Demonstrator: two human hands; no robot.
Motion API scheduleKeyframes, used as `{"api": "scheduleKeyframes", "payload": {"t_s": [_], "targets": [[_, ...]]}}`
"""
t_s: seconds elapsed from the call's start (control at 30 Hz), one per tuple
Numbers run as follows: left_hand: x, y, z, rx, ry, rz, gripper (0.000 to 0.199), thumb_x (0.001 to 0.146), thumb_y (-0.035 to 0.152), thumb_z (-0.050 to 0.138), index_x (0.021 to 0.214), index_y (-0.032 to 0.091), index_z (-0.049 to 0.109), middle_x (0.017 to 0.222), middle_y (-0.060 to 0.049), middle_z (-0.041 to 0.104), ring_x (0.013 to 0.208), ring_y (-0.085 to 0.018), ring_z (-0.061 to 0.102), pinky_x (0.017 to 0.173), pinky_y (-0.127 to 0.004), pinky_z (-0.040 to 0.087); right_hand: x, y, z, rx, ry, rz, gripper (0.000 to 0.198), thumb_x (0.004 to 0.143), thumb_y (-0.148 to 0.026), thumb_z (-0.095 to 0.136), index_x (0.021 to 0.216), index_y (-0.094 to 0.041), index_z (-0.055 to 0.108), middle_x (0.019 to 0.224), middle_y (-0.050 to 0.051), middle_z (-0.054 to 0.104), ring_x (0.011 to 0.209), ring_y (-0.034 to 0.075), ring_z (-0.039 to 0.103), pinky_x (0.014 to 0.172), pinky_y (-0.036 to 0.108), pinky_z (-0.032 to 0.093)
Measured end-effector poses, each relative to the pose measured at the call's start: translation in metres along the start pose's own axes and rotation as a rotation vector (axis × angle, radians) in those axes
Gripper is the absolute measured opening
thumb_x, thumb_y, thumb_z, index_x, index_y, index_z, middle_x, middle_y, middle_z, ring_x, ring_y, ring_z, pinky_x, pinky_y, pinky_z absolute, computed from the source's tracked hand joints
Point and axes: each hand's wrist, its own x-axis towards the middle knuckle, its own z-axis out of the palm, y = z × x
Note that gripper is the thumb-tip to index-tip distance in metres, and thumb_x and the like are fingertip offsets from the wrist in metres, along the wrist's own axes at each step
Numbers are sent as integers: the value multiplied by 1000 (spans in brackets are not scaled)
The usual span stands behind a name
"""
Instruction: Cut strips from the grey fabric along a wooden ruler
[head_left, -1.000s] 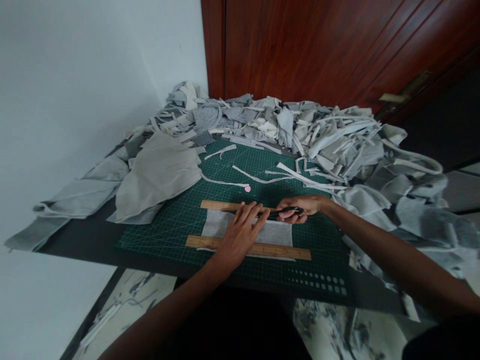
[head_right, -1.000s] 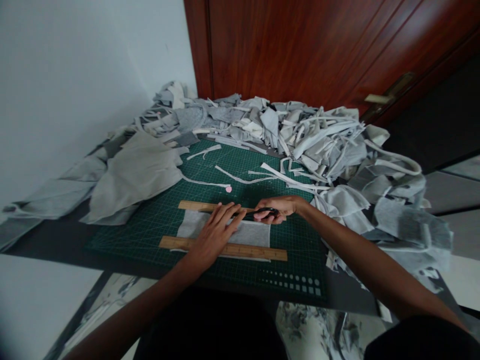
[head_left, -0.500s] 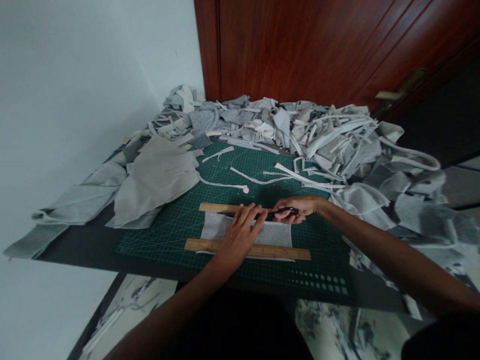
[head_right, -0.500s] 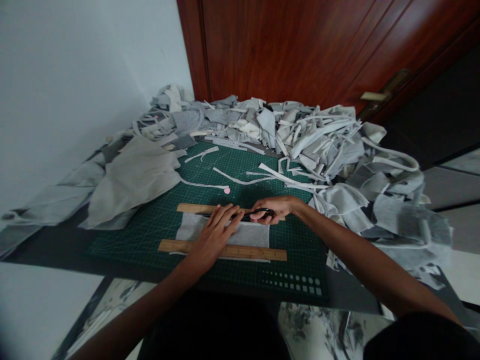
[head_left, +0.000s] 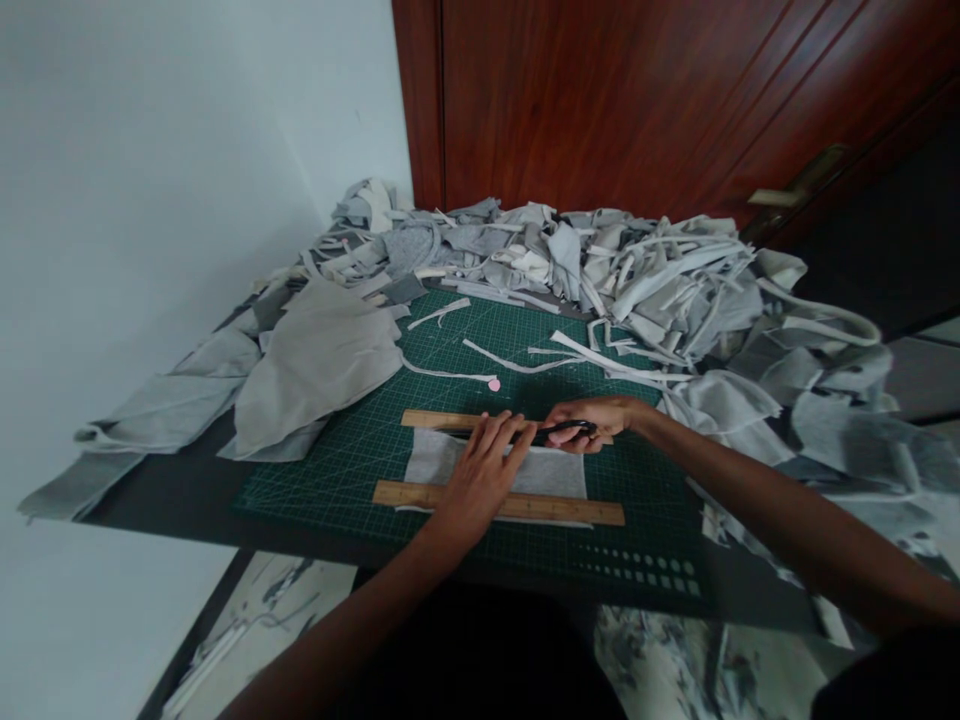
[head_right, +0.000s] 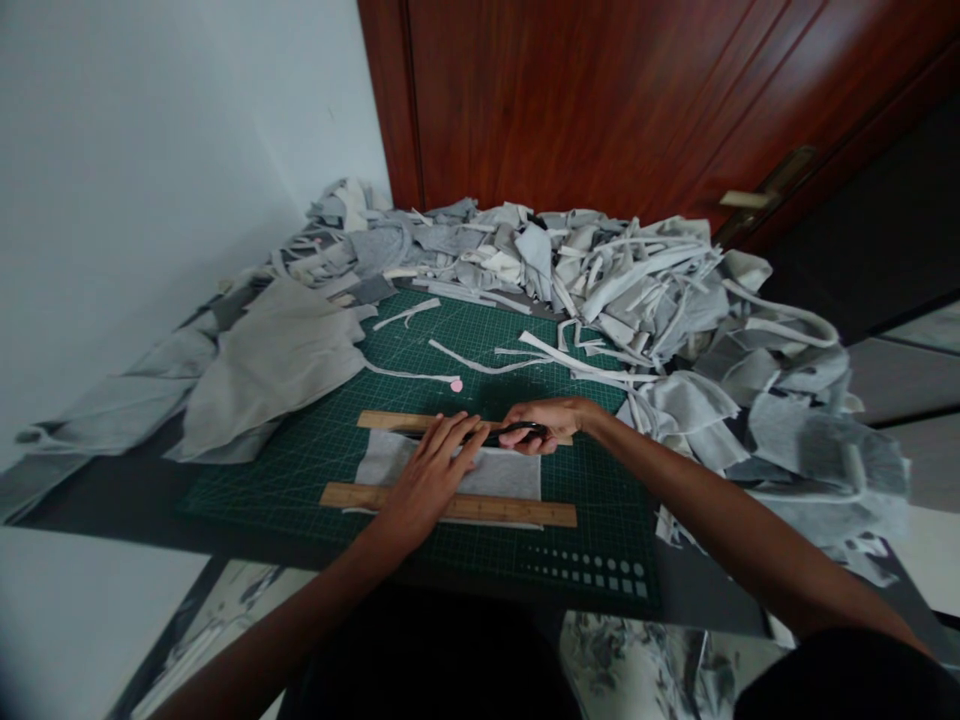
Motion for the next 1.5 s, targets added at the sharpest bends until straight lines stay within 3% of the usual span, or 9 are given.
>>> {"api": "scheduleKeyframes", "payload": {"t_s": [0.2,0.83,1.2,1.37,1.5], "targets": [[0,-1,2,7,8,-17,47,109,14,46,156,13,45,155,-13,59,149,-26,51,127,-50,39,7,-4,6,12,20,-15,41,91,-47,69,76,-22,40,60,-12,23,48,5,12,35,11,18],[1,0,5,20,12,-11,49,107,14,51,155,9,45,154,-15,59,148,-28,52,127,-49,40,8,-9,7,21,17,-26,45,92,-47,73,74,-22,40,59,-11,29,46,4,17,36,11,20],[-1,0,4,10,25,-12,47,109,13,44,156,10,44,154,-15,59,149,-28,51,127,-50,39,8,-12,8,0,0,-3,40,91,-42,70,73,-22,42,60,-11,28,46,4,17,35,12,21],[-1,-1,4,9,8,-10,51,108,13,46,158,10,40,154,-15,59,149,-27,50,127,-49,38,11,-12,6,-5,-6,-13,48,91,-54,67,70,-23,37,60,-11,26,47,4,16,35,11,21],[1,-1,2,6,11,-6,52,108,15,48,159,8,38,153,-16,60,148,-27,51,127,-48,39,14,-14,7,-10,25,-11,45,88,-49,67,71,-23,36,62,-11,26,48,4,17,35,10,23]]}}
